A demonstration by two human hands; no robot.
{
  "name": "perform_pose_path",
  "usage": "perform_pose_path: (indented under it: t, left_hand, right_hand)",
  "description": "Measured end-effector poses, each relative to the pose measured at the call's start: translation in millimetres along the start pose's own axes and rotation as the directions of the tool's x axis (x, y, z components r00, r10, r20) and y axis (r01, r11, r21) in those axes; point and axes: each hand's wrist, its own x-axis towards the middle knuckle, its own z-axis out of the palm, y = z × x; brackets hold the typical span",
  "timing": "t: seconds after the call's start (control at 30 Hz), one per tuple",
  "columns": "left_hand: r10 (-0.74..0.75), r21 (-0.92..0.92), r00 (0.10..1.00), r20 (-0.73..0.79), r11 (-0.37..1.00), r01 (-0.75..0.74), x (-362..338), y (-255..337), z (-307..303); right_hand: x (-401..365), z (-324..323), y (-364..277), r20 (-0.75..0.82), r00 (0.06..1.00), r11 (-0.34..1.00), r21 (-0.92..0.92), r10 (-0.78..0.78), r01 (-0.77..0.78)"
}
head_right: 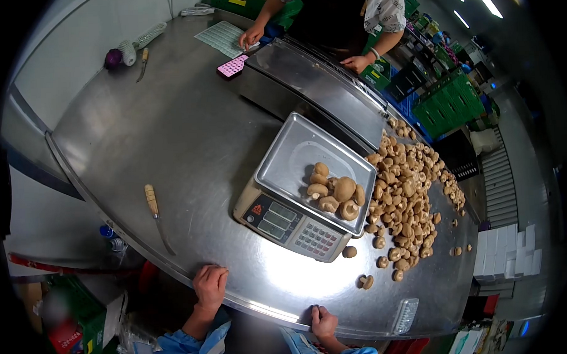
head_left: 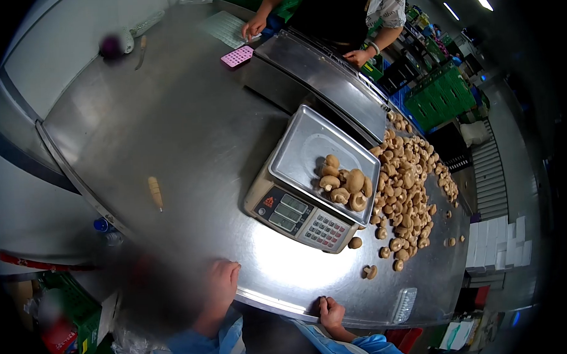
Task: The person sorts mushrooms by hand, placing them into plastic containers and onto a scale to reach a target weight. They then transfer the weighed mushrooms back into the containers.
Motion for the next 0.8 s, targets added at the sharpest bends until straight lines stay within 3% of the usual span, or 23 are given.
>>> perform_pose_path:
  t: [0.43, 0.8]
  left_hand:
    - [-0.076, -0.059, 0.997, -0.027, 0.995, 0.074, -2.9, 2.3, 1.7]
    - [-0.099, 0.047, 0.994, 0.048, 0.994, 0.097, -5.0, 1.9, -2.0]
  right_hand:
    - [-0.2, -3.9, -3.8, 0.04, 0.998, 0.999, -0.001, 0.041, -0.041]
    - [-0.9, -0.8, 3.5, 0.049, 0.998, 0.999, 0.022, 0.042, -0.043]
